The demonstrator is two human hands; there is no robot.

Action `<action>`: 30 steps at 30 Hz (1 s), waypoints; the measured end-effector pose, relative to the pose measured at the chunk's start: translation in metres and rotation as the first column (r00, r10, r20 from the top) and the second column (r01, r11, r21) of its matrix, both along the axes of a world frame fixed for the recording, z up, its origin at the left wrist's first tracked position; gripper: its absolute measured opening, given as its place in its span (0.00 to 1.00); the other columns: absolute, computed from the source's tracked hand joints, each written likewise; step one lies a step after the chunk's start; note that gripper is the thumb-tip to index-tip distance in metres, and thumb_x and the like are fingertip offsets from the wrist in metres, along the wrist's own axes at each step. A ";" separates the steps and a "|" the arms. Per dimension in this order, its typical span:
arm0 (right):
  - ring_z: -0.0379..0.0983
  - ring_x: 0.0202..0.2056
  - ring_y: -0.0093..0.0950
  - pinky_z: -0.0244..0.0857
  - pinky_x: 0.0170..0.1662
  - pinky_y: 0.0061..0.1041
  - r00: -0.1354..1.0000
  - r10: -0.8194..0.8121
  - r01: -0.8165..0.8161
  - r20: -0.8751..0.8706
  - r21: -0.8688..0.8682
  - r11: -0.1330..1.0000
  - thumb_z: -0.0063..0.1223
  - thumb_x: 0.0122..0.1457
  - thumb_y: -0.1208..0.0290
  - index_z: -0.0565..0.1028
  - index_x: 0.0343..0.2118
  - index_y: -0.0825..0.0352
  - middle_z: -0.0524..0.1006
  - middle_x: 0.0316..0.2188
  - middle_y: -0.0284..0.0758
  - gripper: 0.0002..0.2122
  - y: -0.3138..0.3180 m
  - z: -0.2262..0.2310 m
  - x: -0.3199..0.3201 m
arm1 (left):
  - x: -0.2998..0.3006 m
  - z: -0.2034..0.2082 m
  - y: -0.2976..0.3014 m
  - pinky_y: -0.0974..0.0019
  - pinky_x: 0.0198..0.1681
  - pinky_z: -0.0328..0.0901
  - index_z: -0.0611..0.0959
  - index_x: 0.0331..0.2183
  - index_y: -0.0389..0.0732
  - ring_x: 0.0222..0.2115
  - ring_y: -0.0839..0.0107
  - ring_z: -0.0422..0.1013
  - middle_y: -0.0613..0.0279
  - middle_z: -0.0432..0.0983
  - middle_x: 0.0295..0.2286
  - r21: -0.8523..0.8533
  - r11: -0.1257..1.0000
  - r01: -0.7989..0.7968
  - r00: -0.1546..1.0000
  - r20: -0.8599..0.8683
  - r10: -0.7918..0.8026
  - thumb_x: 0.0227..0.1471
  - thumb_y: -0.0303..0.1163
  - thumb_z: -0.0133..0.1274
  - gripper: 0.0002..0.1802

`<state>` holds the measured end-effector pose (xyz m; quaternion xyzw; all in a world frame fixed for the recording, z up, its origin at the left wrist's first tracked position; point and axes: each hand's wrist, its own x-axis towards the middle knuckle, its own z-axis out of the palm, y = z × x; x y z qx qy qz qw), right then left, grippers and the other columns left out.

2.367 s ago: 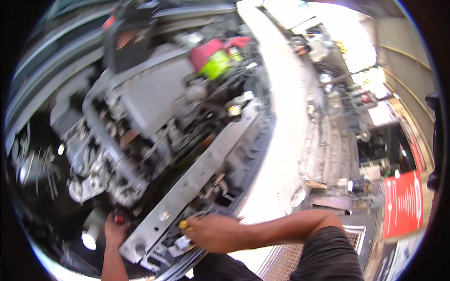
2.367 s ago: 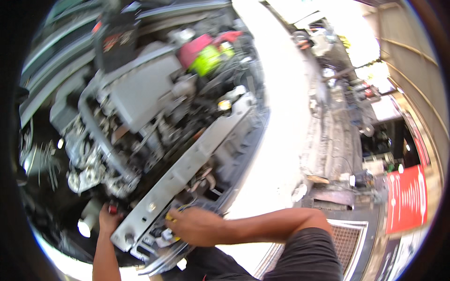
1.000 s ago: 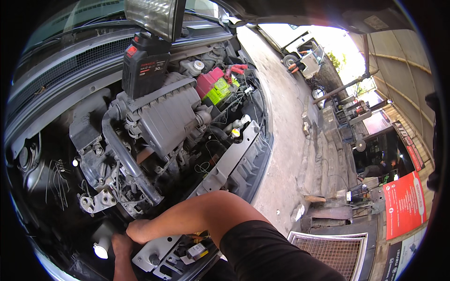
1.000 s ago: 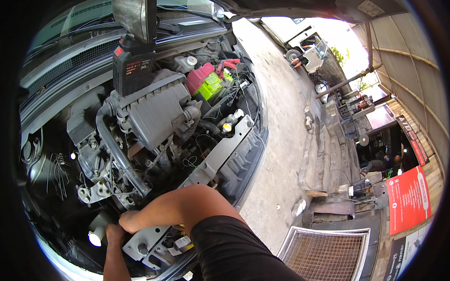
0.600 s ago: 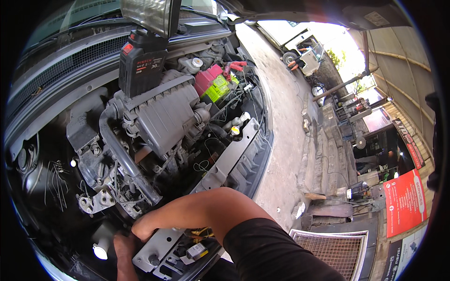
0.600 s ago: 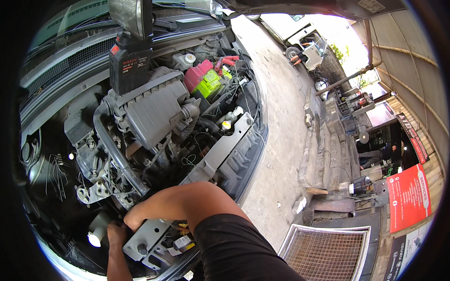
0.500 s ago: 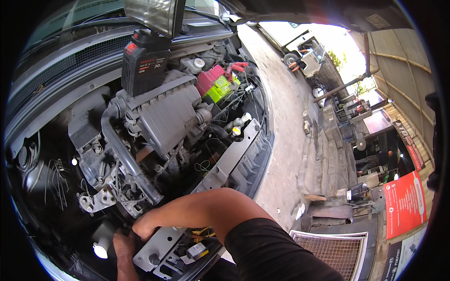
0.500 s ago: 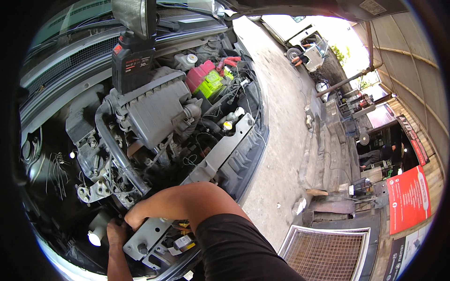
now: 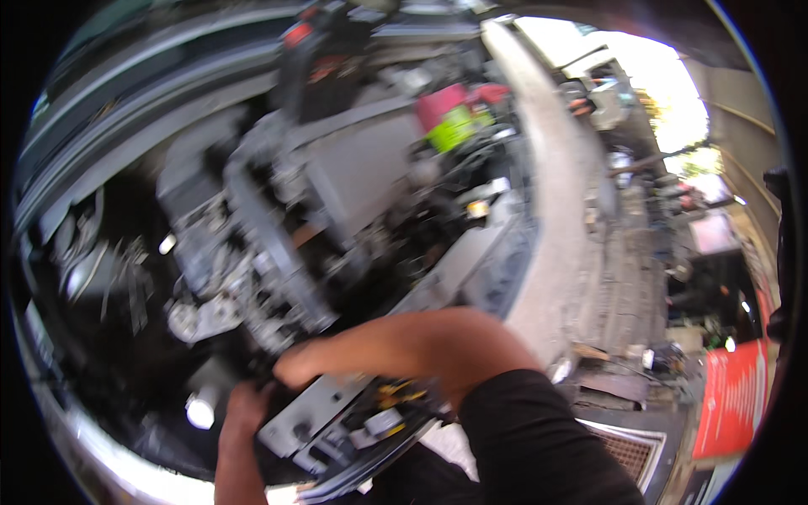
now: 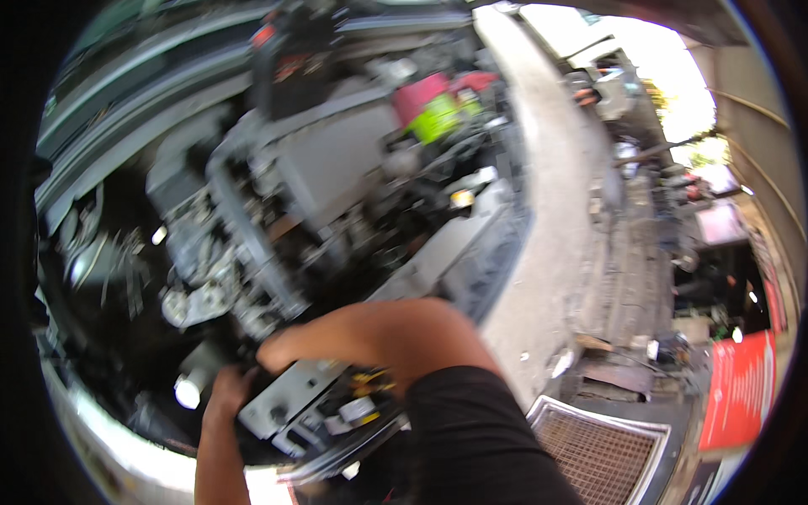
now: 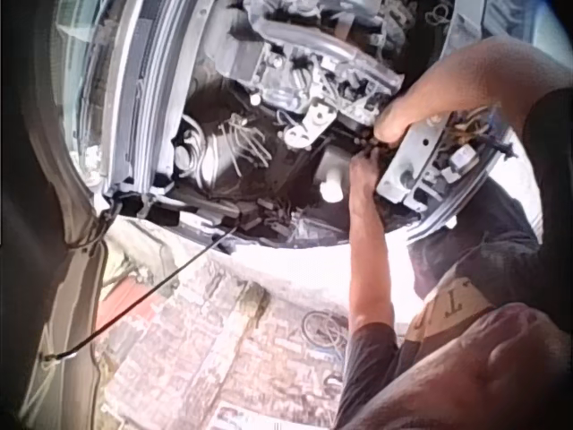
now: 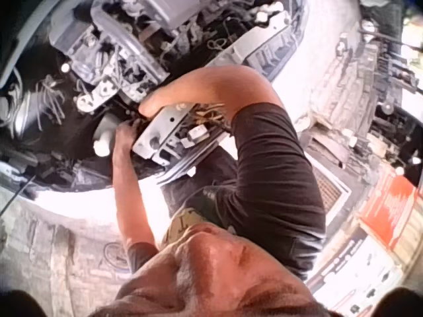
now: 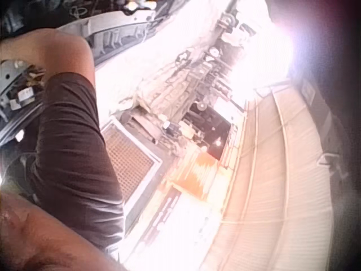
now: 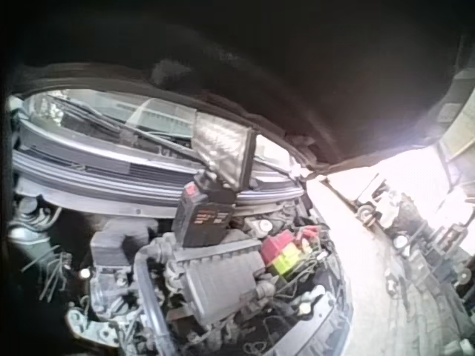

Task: The person opens the car's hood and uses a flashlight to inspect the fuse box, then manipulates wires and connectors near the engine bay. They handle a red connector and various wiring harnesses, appearing to diagnose or repair an electrical issue.

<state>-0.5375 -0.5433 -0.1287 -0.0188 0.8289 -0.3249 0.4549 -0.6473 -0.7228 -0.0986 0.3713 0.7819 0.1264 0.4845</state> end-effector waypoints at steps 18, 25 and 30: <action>0.83 0.48 0.52 0.76 0.52 0.48 0.983 -0.088 0.105 0.161 -0.101 0.989 0.64 0.63 0.55 0.86 0.45 0.70 0.85 0.42 0.54 0.20 0.002 0.020 -0.005 | 0.004 0.025 0.016 0.45 0.53 0.74 0.89 0.43 0.35 0.46 0.40 0.80 0.37 0.85 0.40 -0.197 0.972 -0.131 0.978 0.137 0.160 0.57 0.34 0.59 0.15; 0.83 0.43 0.53 0.76 0.48 0.50 0.979 -0.068 0.121 0.191 -0.282 0.952 0.60 0.65 0.62 0.86 0.42 0.70 0.85 0.40 0.53 0.15 0.015 0.011 0.007 | 0.005 0.045 0.019 0.46 0.54 0.74 0.88 0.45 0.35 0.47 0.41 0.80 0.37 0.85 0.41 -0.270 0.949 -0.159 0.979 0.084 0.188 0.59 0.33 0.59 0.16; 0.85 0.36 0.44 0.77 0.39 0.45 0.927 0.308 -0.293 0.212 -0.099 0.951 0.61 0.61 0.66 0.87 0.39 0.64 0.86 0.34 0.46 0.10 0.041 -0.032 0.064 | -0.016 0.053 0.018 0.47 0.53 0.75 0.89 0.44 0.35 0.45 0.41 0.81 0.37 0.85 0.39 -0.330 0.929 -0.168 0.978 0.065 0.200 0.58 0.32 0.59 0.15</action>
